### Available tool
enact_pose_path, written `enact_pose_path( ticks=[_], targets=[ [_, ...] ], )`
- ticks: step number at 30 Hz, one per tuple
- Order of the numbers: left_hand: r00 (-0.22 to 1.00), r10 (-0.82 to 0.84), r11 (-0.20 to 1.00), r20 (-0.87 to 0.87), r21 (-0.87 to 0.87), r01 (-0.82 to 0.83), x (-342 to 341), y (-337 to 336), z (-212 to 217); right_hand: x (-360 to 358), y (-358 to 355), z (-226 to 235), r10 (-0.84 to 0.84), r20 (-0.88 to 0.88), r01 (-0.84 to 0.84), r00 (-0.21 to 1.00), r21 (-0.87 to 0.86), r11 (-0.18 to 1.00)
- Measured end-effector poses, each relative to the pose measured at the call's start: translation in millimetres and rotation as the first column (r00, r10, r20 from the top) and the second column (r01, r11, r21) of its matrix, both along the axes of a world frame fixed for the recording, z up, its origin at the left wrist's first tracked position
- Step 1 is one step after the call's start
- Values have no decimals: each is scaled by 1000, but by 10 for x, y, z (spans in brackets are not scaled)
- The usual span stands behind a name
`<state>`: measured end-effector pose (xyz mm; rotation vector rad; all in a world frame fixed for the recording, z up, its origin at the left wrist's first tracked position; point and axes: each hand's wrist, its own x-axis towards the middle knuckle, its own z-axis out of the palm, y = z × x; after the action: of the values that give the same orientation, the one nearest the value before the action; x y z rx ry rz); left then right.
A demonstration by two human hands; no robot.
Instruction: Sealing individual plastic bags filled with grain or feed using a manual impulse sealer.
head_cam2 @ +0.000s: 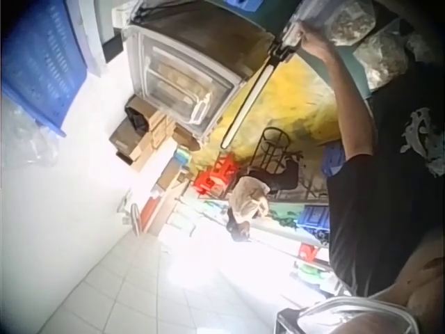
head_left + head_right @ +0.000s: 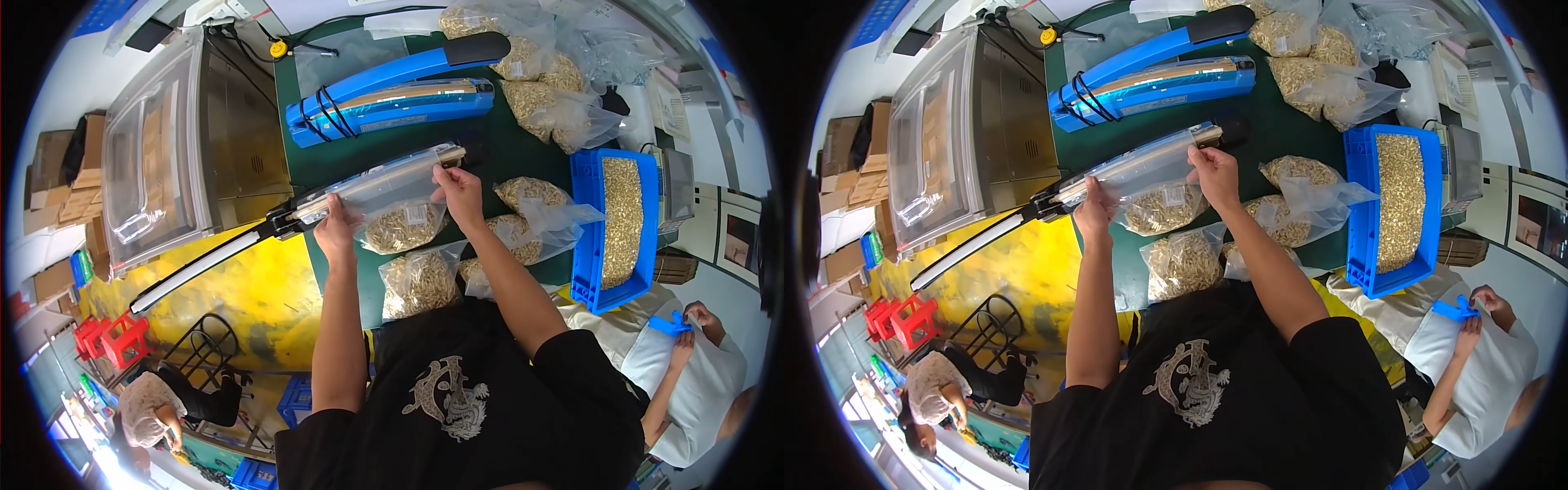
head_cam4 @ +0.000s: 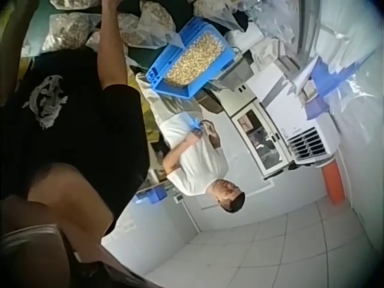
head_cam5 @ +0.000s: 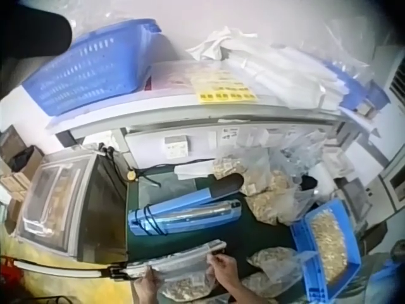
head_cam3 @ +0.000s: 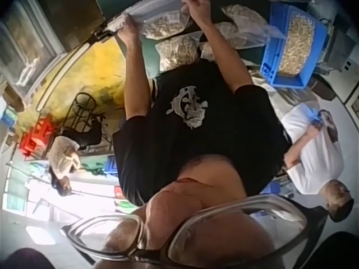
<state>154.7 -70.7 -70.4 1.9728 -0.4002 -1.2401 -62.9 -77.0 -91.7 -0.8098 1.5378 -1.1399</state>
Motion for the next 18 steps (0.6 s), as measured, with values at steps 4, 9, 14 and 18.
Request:
enact_pose_path(
  ticks=[4,9,14,18],
  targets=[
    [1000,-24,1000,-17,16,25,5,16,56,-12,37,64,15,64,-15,998,0,1000],
    [998,-13,998,-59,67,17,18,-5,83,-28,42,-3,1,-12,-1,1000,-25,1000],
    [980,32,996,-198,91,-14,82,-11,-27,-9,57,5,-18,15,18,1000,-25,1000],
    [956,31,997,-293,74,-10,169,-6,-106,28,43,32,1,-12,-1,1000,-28,1000]
  ],
)
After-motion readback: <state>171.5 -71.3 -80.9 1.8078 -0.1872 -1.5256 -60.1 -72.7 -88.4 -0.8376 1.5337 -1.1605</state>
